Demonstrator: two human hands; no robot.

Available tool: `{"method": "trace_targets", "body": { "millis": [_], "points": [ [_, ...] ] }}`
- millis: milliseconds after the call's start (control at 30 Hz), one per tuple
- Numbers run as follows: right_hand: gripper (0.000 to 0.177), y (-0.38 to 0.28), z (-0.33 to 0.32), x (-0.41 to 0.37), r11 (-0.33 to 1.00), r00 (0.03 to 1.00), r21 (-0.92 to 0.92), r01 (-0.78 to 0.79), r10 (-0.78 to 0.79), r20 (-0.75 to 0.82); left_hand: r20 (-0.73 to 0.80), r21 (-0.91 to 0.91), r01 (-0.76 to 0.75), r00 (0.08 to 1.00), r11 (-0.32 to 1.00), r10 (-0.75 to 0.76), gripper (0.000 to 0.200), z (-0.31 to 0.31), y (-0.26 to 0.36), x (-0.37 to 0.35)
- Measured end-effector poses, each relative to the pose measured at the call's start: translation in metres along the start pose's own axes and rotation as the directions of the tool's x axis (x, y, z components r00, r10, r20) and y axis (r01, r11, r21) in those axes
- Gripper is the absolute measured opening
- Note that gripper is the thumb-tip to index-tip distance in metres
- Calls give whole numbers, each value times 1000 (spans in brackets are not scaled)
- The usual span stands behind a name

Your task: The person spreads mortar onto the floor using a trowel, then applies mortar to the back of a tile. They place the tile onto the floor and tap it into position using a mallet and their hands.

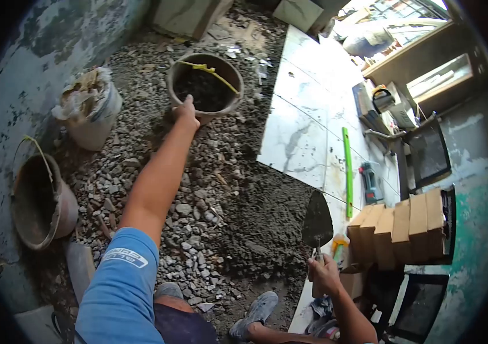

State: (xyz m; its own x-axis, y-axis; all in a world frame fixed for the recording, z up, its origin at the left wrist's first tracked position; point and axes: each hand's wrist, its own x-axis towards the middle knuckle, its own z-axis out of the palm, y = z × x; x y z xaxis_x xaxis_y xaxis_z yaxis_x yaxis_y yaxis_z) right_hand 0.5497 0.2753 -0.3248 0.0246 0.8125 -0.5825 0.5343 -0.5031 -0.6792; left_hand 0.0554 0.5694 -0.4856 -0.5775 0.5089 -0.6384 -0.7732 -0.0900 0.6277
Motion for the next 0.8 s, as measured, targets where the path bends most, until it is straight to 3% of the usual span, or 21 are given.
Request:
{"method": "trace_targets", "body": {
  "millis": [67, 133, 200, 267, 333, 367, 433, 467, 533, 600, 633, 667, 700, 733, 767, 800],
  "points": [
    [22, 13, -7, -20, 995, 998, 100, -15, 20, -53, 28, -134, 69, 997, 989, -66, 54, 0, -5, 14],
    [21, 21, -12, -27, 997, 997, 68, -30, 34, -66, -81, 105, -113, 989, 988, 121, 33, 1, 0, 18],
    [21, 20, -18, -38, 995, 998, 95, -34, 38, -45, 14, 77, -155, 988, 985, 154, 38, -17, 33, 1],
    [23, 19, -21, -44, 998, 997, 39, -38, 41, -67, 48, 285, -185, 983, 940, 179, 25, -49, 66, -17],
    [25, 19, -25, -44, 998, 998, 64, -23, 27, -55, 293, 264, -212, 947, 941, 131, 17, -127, 78, -15],
    [25, 14, -25, -43, 999, 999, 49, -11, 13, -40, 345, 249, -242, 927, 938, 148, 15, -169, 91, -55],
    [26, 2, -21, -38, 997, 1000, 72, 15, -15, 1, 334, 200, -205, 934, 958, 130, 14, -265, 103, -85],
    [25, -10, -17, -36, 1000, 1000, 15, 11, -11, 22, 372, 184, -101, 928, 978, 26, 16, -307, 115, -105],
    [25, -33, -5, -28, 994, 997, -93, 62, -57, 56, 297, 153, -71, 955, 986, 22, 16, -384, 126, -138],
    [26, -61, 12, -21, 945, 982, -283, 164, -128, 142, 187, 201, -89, 981, 976, 51, 12, -402, 146, -193],
    [26, -74, 24, -19, 924, 974, -329, 197, -144, 177, 228, -95, 19, 974, 995, 4, 20, -426, 150, -197],
    [26, -91, 39, -15, 898, 961, -368, 244, -173, 214, 187, -130, 76, 981, 989, -51, 50, -402, 168, -234],
    [26, -118, 69, -11, 604, 852, -601, 523, -359, 381, 280, -107, 10, 960, 994, 20, 82, -442, 181, -246],
    [27, -148, 82, -15, 199, 690, -712, 674, -514, 510, 296, 51, -130, 949, 990, 109, 97, -440, 188, -265],
    [28, -175, 104, -22, 172, 768, -778, 604, -387, 510, 160, 196, -275, 956, 941, 245, 101, -422, 184, -282],
    [27, -194, 124, -28, 125, 728, -755, 643, -405, 553, 122, 334, -401, 916, 853, 383, 107, -402, 182, -297]
  ]
}}
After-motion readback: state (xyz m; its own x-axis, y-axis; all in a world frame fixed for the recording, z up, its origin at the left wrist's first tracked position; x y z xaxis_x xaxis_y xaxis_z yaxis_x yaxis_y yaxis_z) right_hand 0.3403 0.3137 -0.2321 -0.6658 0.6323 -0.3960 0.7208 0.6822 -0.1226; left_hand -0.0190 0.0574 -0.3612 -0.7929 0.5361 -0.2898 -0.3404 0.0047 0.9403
